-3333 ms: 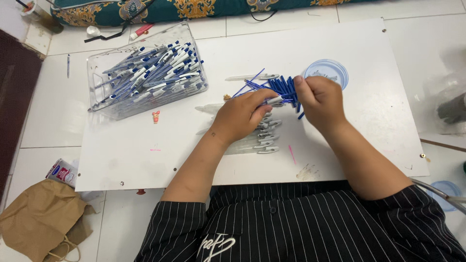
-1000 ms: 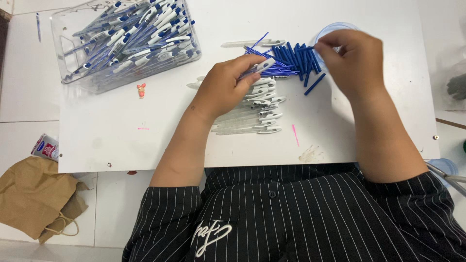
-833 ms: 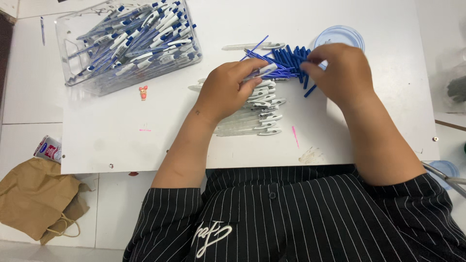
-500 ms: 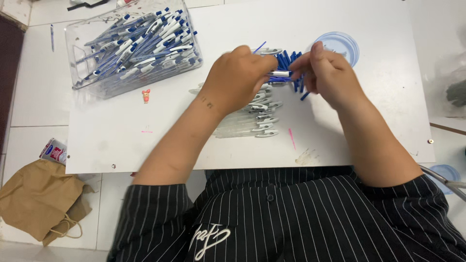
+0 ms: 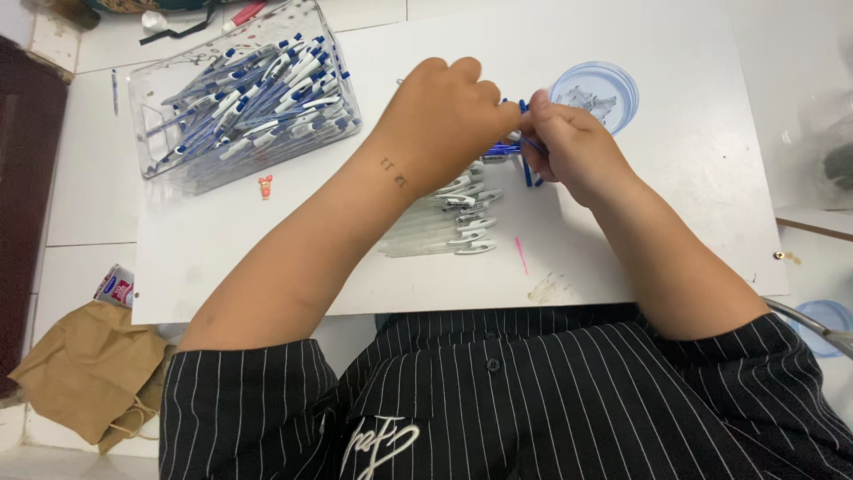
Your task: The person assembles blue pens by hand at a white table. They repeatedly pick up a clear pen body, insert a blue ink cartridge, and screw on a blue cap. The completed pens are placed into a clear plastic container on the left side of the table.
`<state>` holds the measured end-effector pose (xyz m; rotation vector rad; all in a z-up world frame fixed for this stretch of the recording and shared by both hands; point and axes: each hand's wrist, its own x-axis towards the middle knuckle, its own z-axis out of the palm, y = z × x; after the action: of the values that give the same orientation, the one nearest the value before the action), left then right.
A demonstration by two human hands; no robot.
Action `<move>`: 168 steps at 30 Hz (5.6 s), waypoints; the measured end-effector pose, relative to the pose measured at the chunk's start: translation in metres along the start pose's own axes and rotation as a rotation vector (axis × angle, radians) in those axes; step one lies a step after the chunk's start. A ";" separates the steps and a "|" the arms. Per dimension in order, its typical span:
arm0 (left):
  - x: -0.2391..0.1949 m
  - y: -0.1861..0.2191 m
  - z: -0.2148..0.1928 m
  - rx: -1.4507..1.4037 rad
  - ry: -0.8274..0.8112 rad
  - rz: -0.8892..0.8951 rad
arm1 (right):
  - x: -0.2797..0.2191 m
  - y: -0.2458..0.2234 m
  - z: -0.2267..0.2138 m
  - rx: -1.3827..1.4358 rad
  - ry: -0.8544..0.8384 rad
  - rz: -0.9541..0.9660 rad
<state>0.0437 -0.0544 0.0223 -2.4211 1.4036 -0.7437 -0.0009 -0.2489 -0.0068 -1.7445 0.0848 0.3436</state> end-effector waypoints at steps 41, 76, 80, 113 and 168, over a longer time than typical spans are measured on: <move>-0.088 0.013 0.036 -1.274 0.300 -0.974 | 0.017 0.029 0.000 -0.371 0.152 -0.267; -0.107 0.039 0.034 -0.618 0.099 -0.531 | 0.020 0.065 -0.064 -0.797 0.411 -0.762; -0.116 -0.011 0.027 -0.573 0.220 -0.576 | 0.013 0.054 -0.069 -0.740 0.445 -0.646; -0.061 0.036 -0.017 -0.911 0.510 -0.468 | -0.047 0.004 0.013 -0.291 0.318 -0.906; -0.109 0.015 0.038 -0.749 0.185 -0.585 | 0.005 0.040 -0.041 -0.082 0.456 -0.274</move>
<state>0.0089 0.0305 -0.0496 -3.5193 1.1646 -0.6347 0.0018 -0.2967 -0.0396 -1.8605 0.1589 -0.2581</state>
